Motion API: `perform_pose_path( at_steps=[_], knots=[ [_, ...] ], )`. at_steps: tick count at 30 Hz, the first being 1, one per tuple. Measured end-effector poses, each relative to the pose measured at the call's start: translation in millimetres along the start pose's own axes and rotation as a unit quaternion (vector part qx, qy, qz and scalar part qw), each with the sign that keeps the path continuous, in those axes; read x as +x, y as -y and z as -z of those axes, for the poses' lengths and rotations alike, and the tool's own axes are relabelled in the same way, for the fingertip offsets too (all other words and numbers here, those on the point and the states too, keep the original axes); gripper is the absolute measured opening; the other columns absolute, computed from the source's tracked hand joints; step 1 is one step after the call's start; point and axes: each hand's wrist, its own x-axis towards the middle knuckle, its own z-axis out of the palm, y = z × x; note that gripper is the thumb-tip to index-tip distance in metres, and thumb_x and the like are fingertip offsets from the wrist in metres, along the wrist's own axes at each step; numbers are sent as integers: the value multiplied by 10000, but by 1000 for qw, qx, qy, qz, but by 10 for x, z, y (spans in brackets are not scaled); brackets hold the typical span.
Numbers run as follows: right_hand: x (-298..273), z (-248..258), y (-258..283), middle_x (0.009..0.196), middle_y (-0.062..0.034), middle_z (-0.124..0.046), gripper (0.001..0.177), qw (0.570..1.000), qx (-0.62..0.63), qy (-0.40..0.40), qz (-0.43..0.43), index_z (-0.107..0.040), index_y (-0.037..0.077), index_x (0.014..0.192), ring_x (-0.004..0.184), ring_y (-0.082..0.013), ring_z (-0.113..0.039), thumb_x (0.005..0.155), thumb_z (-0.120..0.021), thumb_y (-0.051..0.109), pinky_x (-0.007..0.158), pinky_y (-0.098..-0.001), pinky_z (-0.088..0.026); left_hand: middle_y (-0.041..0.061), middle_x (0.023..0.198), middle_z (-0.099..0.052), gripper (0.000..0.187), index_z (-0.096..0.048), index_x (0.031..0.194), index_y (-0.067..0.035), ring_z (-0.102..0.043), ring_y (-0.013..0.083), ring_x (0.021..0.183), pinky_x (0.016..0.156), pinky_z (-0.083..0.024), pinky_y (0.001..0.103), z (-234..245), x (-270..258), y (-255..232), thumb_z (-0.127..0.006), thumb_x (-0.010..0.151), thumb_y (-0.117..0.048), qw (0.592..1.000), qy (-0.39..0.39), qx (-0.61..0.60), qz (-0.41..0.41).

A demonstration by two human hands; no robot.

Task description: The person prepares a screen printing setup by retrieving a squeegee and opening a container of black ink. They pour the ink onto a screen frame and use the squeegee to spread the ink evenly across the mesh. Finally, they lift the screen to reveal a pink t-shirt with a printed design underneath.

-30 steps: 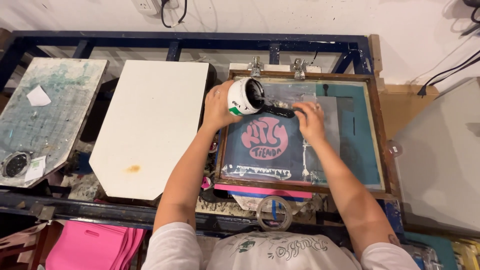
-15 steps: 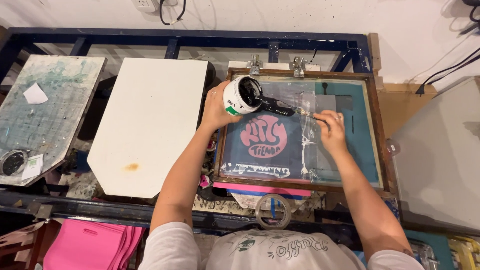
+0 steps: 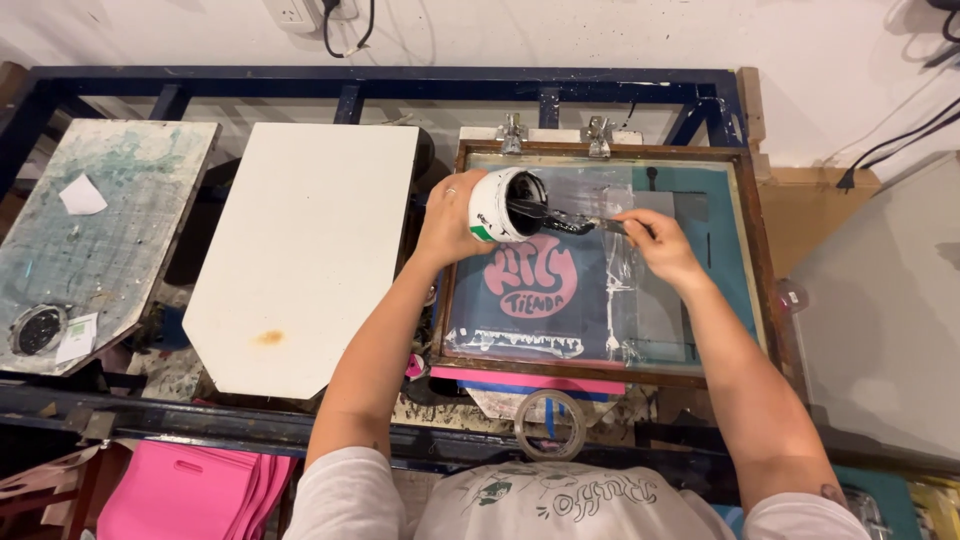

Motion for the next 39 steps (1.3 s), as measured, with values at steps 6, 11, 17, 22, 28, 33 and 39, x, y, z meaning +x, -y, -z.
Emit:
perform_pose_path(
  at_steps=[6, 11, 17, 22, 28, 33, 39],
  knots=[
    [14, 191, -24, 608, 9, -504, 217, 998, 49, 13, -48, -741, 71, 1151, 515, -48, -446, 1070, -540, 67, 506, -191, -364, 33, 939, -678, 838, -609, 1141, -163, -682, 283, 923, 922, -545, 390, 21, -88, 76, -938, 383, -308, 999, -36, -4, 2],
    [-101, 379, 25, 619, -22, -531, 193, 996, 16, 2, -87, -748, 89, 1174, 517, -60, -486, 1074, -583, 91, 482, -185, -403, 61, 1012, -688, 921, -589, 1193, -144, -697, 272, 981, 991, -514, 394, 31, -112, 97, -961, 371, -328, 998, -46, 32, -15],
    [-245, 542, 3, 648, -77, -557, 192, 996, -4, -15, -89, -736, 53, 1208, 548, -118, -519, 1103, -576, 58, 516, -233, -435, 71, 1059, -705, 984, -567, 1233, -125, -705, 280, 1034, 1066, -493, 405, 9, -186, 90, -964, 352, -313, 999, -42, -1, 26],
    [-368, 614, -387, 645, -59, -540, 194, 995, -31, -45, -79, -730, 84, 1228, 533, -114, -482, 1127, -566, 66, 497, -231, -395, 120, 1053, -720, 882, -577, 1225, -65, -704, 330, 1033, 1061, -482, 437, 151, -222, -73, -946, 442, -233, 993, -59, -60, 87],
    [-367, 306, -363, 664, 8, -461, 210, 979, 102, -64, -162, -647, 122, 1219, 483, -37, -394, 1142, -453, 146, 414, -145, -310, 175, 1072, -714, 903, -554, 1249, 4, -709, 374, 1024, 999, -535, 463, 318, -510, -428, -988, 486, -209, 980, -114, -77, 147],
    [-326, -161, -284, 707, -5, -388, 202, 931, 308, -9, -197, -590, 129, 1232, 493, -26, -291, 1154, -428, 222, 412, -136, -242, 115, 890, -738, 752, -641, 1058, -98, -744, 372, 907, 828, -604, 460, 373, -677, -713, -979, 403, -253, 963, -123, -104, 216],
    [-439, -701, 144, 779, -47, -511, 191, 943, 317, -18, -98, -554, 121, 1298, 554, -27, -355, 1136, -459, 158, 486, -123, -295, 202, 992, -744, 914, -622, 1158, -49, -736, 418, 982, 926, -589, 506, 183, -847, -903, -992, 328, -144, 952, -143, -160, 219]
  ],
)
